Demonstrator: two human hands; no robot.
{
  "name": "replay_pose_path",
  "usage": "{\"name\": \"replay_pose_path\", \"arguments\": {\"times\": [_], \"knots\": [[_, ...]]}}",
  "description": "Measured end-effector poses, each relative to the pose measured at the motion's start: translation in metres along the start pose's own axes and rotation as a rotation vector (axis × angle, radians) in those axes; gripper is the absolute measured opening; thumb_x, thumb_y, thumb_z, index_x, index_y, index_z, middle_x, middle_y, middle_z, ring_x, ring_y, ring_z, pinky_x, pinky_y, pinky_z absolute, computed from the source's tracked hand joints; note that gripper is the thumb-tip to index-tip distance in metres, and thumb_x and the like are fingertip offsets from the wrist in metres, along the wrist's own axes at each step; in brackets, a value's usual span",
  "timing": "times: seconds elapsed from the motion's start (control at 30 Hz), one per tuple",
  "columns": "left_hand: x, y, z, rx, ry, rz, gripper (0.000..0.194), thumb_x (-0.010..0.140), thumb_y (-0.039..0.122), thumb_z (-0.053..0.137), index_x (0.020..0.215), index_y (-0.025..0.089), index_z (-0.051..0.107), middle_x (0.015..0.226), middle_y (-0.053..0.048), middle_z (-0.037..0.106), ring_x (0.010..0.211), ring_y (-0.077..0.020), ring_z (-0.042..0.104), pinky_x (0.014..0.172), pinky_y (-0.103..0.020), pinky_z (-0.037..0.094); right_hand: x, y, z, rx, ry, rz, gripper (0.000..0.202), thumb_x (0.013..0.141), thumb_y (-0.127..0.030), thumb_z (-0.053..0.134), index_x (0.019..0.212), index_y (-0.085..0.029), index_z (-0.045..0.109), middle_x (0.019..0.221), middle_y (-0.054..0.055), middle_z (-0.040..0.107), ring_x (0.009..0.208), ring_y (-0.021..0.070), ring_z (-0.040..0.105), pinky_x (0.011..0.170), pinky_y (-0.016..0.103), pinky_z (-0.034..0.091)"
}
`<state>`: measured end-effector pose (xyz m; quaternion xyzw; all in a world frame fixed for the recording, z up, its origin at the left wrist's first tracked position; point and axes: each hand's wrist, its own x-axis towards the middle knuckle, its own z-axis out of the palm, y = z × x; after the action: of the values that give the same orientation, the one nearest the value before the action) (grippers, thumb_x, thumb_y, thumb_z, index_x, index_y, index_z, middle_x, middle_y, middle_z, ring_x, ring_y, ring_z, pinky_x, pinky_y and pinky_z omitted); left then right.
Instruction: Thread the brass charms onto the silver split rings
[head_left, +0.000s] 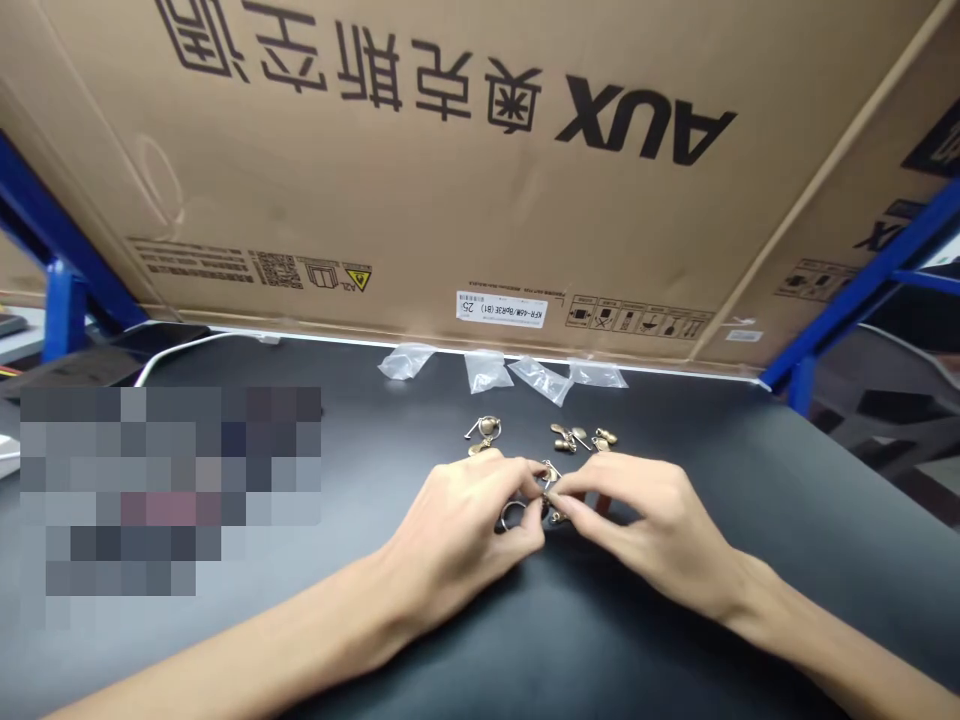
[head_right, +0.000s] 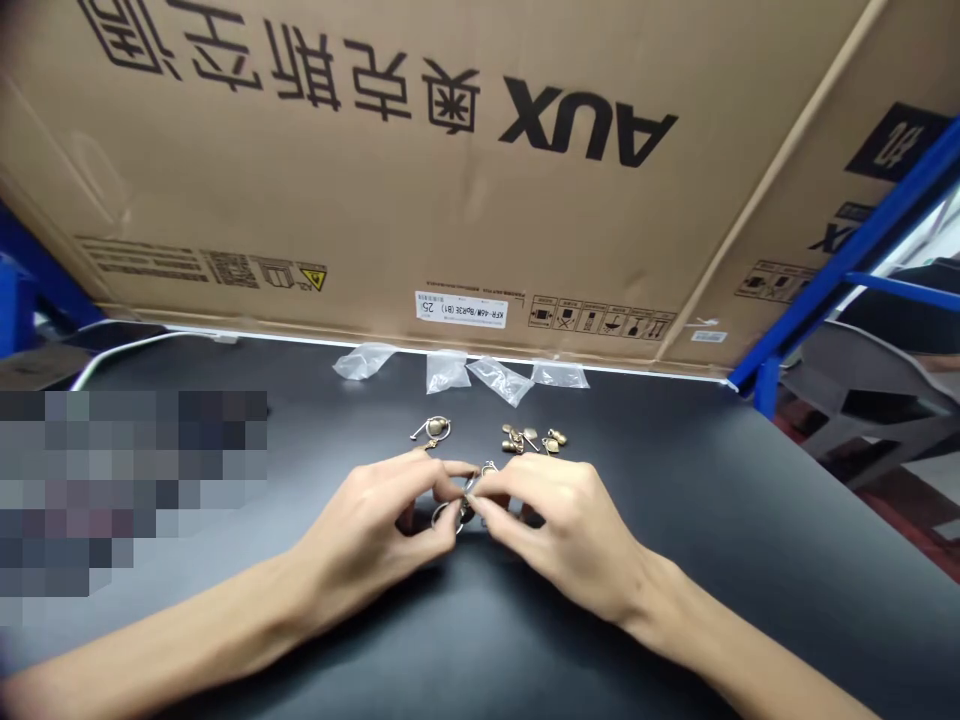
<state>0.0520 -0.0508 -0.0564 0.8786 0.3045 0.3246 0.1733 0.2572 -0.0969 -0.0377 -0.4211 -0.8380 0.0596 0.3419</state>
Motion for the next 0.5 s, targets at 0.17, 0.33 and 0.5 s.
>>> {"name": "replay_pose_path", "arguments": {"times": [0.17,0.33,0.5], "knots": [[0.003,0.009,-0.005,-0.179,-0.042,-0.170,0.010,0.082,0.015,0.055,0.073,0.019,0.057,0.087,0.002,0.073,0.062,-0.0102,0.055,0.059,-0.024,0.044,-0.003,-0.002,0.000,-0.336,0.002,-0.265,0.019,0.096,-0.014,0.053,0.093,-0.017,0.071,0.077,0.005,0.074,0.068,0.0152,0.068,0.062,0.026,0.052],[0.006,0.014,-0.009,-0.395,-0.069,-0.355,0.014,0.085,0.023,0.056,0.073,0.018,0.058,0.079,0.001,0.069,0.064,-0.0107,0.054,0.059,-0.023,0.043,-0.004,-0.006,0.002,-0.526,0.001,-0.443,0.027,0.097,-0.010,0.048,0.089,-0.017,0.073,0.071,0.003,0.074,0.062,0.0143,0.068,0.056,0.025,0.050],[0.008,0.007,-0.012,-0.432,-0.031,-0.385,0.013,0.087,0.025,0.055,0.082,0.018,0.065,0.089,-0.002,0.072,0.078,-0.0151,0.063,0.063,-0.024,0.046,0.000,0.013,-0.007,-0.339,0.124,-0.153,0.017,0.096,-0.020,0.056,0.103,-0.016,0.071,0.096,0.005,0.078,0.082,0.0155,0.073,0.075,0.025,0.053]]}}
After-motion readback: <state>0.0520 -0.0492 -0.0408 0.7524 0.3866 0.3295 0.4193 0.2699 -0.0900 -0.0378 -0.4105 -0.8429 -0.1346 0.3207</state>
